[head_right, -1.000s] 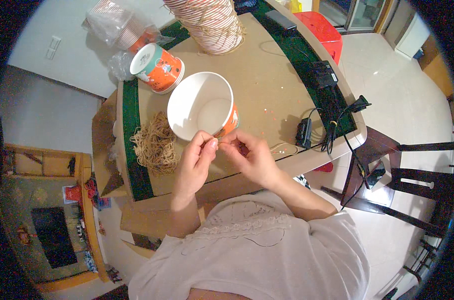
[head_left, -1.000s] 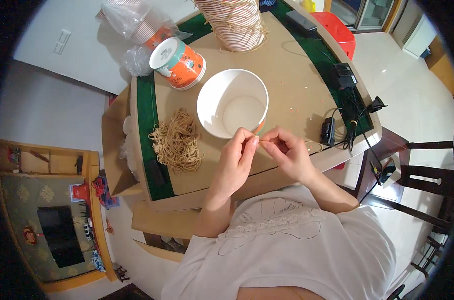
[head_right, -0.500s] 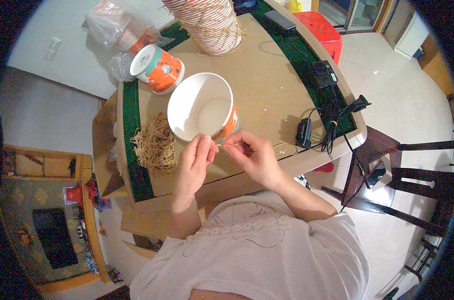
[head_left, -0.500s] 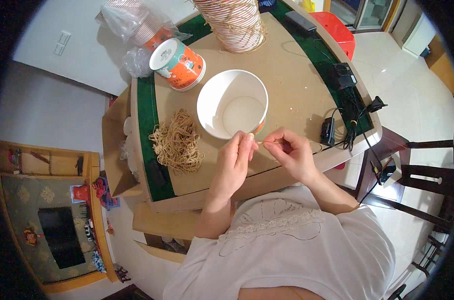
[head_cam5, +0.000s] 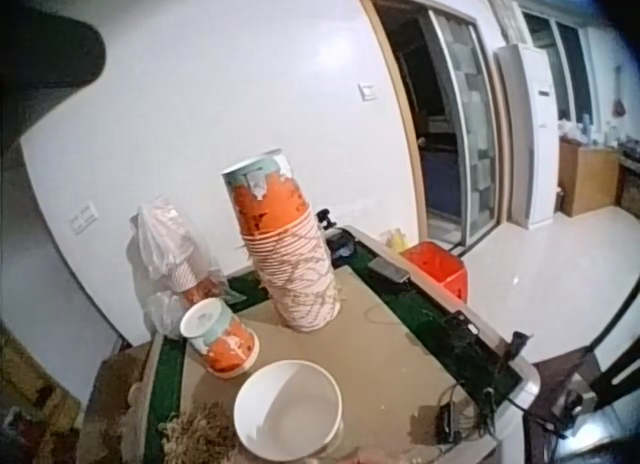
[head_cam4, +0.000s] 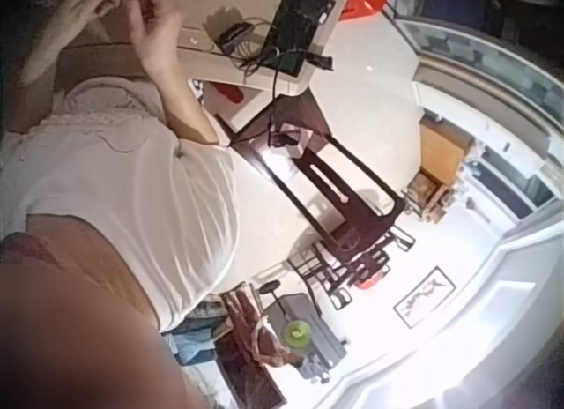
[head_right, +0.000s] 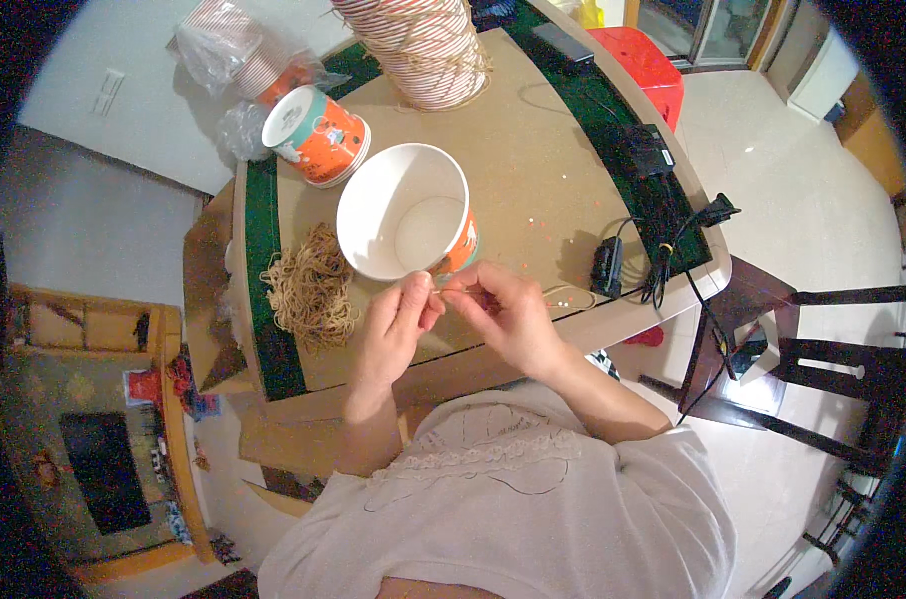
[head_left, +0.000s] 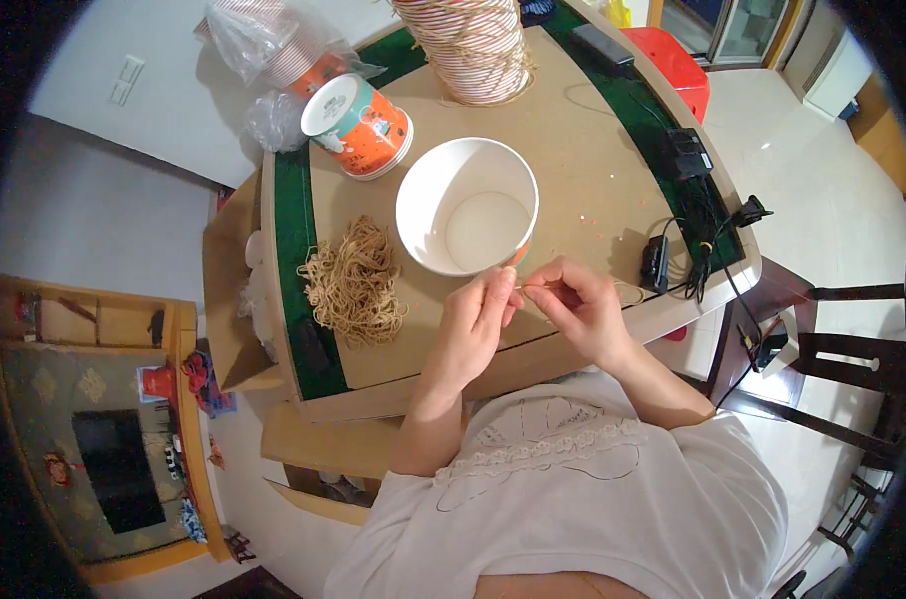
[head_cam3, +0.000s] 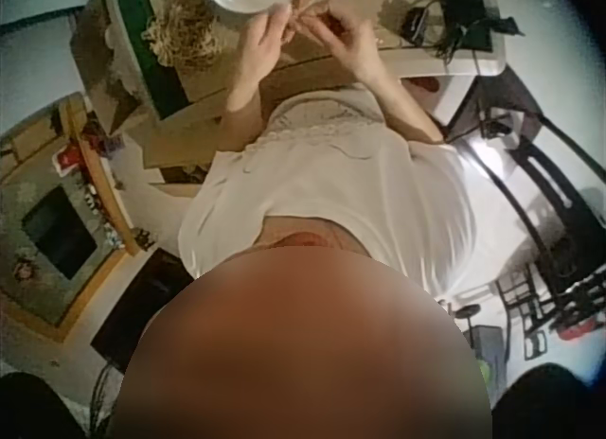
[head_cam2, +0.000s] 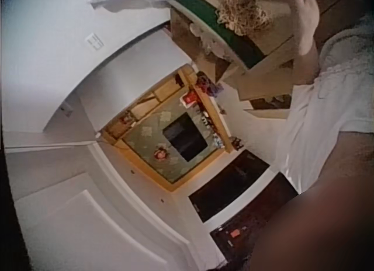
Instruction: Securing rubber bands onto paper buckets for packaging.
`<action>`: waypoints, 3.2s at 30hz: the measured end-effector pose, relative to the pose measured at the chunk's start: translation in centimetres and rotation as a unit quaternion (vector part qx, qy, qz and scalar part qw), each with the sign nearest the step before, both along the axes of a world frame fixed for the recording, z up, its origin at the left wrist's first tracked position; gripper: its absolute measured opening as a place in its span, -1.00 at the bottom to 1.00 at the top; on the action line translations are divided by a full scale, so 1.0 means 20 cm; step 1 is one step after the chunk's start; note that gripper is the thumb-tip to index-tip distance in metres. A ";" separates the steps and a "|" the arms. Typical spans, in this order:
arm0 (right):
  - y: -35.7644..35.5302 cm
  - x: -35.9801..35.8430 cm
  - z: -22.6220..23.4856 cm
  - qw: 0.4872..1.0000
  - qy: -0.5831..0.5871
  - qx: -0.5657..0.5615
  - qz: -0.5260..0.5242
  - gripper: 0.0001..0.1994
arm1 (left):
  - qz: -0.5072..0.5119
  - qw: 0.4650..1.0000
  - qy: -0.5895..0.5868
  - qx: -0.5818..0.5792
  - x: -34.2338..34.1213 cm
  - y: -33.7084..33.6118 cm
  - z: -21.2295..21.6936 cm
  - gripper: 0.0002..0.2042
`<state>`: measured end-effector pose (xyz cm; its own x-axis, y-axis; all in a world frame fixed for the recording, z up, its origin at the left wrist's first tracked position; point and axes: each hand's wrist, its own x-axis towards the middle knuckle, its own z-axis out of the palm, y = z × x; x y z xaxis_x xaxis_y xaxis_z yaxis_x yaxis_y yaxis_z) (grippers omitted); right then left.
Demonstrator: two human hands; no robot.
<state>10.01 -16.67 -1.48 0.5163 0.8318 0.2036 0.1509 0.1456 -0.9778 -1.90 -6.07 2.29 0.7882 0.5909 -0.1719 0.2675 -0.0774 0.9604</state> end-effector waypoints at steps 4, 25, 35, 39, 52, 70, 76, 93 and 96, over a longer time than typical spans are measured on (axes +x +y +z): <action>0.00 -0.01 0.02 1.000 -0.023 0.014 -0.001 -0.97 | -0.015 0.999 -0.034 0.033 0.00 0.00 -0.04 -0.82; 0.01 0.01 -0.02 0.995 0.078 -0.038 0.052 -0.95 | -0.010 0.996 -0.061 0.070 -0.03 0.00 -0.04 -0.87; 0.00 0.00 -0.01 0.999 -0.008 -0.027 0.016 -0.92 | -0.034 0.999 -0.035 -0.016 -0.03 0.00 -0.07 -0.79; 0.01 0.00 -0.04 0.999 0.016 -0.027 0.016 -0.89 | -0.035 0.998 -0.047 0.007 -0.03 0.00 -0.07 -0.86; 0.02 0.02 -0.06 0.989 0.132 -0.032 0.063 -0.91 | -0.025 0.992 -0.065 0.102 -0.04 0.00 -0.09 -0.94; 0.14 0.07 -0.21 0.986 0.141 -0.061 -0.071 -0.95 | 0.020 0.902 -0.063 0.426 0.13 0.17 0.01 -0.83; 0.19 0.05 -0.26 0.973 0.218 0.028 -0.068 -0.93 | -0.060 0.946 0.040 0.317 0.19 0.24 0.02 -0.88; 0.20 0.05 -0.24 0.982 0.182 0.003 -0.057 -0.90 | -0.067 0.953 0.091 0.280 0.19 0.22 0.02 -0.84; 0.22 0.05 -0.23 0.976 0.203 0.013 -0.080 -0.91 | -0.082 0.954 0.066 0.281 0.19 0.23 0.01 -0.84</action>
<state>11.05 -12.36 -6.18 0.6812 0.7317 -0.0253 -0.2263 0.1776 -0.9577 1.97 -1.46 2.50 0.8719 0.4887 0.0319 0.3223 -0.6217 0.7139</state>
